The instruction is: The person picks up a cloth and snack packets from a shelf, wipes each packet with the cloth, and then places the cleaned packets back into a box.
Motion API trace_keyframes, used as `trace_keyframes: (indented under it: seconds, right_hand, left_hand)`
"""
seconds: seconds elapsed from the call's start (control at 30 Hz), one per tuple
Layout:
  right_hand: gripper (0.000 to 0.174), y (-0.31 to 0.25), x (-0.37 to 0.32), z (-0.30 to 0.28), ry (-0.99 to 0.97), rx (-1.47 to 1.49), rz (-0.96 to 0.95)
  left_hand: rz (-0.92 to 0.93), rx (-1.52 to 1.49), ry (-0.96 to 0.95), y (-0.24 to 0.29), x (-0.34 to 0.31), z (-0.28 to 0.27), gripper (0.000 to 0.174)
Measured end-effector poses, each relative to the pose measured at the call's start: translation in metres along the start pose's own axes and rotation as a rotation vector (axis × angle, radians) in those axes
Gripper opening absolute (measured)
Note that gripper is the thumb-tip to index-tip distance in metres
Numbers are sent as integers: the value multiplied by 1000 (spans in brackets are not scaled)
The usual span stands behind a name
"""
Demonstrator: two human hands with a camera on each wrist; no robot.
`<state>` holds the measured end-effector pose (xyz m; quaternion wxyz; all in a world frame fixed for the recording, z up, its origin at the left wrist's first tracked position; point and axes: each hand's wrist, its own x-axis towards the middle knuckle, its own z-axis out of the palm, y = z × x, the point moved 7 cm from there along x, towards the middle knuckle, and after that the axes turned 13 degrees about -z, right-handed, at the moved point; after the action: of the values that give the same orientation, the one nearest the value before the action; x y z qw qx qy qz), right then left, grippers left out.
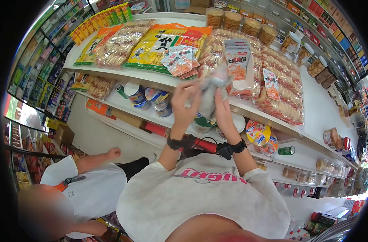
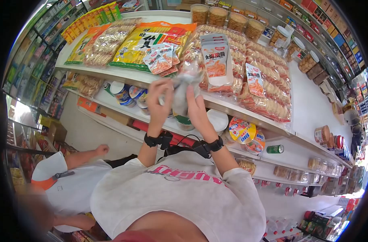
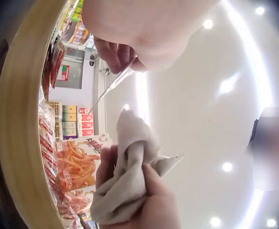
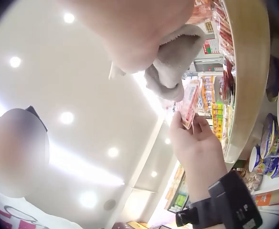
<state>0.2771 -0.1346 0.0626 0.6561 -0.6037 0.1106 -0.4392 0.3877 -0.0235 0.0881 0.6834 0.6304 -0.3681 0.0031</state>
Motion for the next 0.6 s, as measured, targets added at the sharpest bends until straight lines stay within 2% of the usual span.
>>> trace_keyframes:
  seconds: [0.03, 0.07, 0.13, 0.2, 0.3, 0.33, 0.37, 0.4, 0.5, 0.53, 0.6]
  right_hand:
    - [43, 6, -1, 5, 20, 57, 63]
    - [46, 12, -3, 8, 42, 113, 124]
    - [46, 22, -1, 11, -33, 84, 138]
    - [45, 30, 15, 16, -136, 127, 61]
    - [40, 35, 36, 19, -352, -140, 14]
    - [38, 24, 45, 22, -327, -196, -103]
    - [37, 26, 54, 26, -317, -185, -124]
    - [37, 27, 63, 30, -305, -178, -147]
    - [36, 26, 63, 32, -251, -215, -170]
    - [35, 21, 64, 33, -231, -233, -178]
    - [33, 16, 55, 27, -269, -269, -62]
  left_hand:
    - [173, 134, -109, 22, -4, 11, 27]
    - [162, 128, -130, 20, -5, 9, 31]
    - [143, 105, -172, 12, -7, 9, 39]
    - [80, 82, -188, 1, -3, -3, 41]
    - [-115, -14, -161, -18, 2, -18, 41]
    - [-194, -68, -164, -31, 4, -21, 42]
    - [-275, -125, -169, -46, 4, -24, 44]
    - [-198, -22, -140, -44, 10, -26, 44]
    - [-223, -40, 0, -50, 19, -28, 43]
    - [-152, -8, 72, -49, 27, -31, 41]
    - [-281, 59, 158, -55, 41, -34, 40]
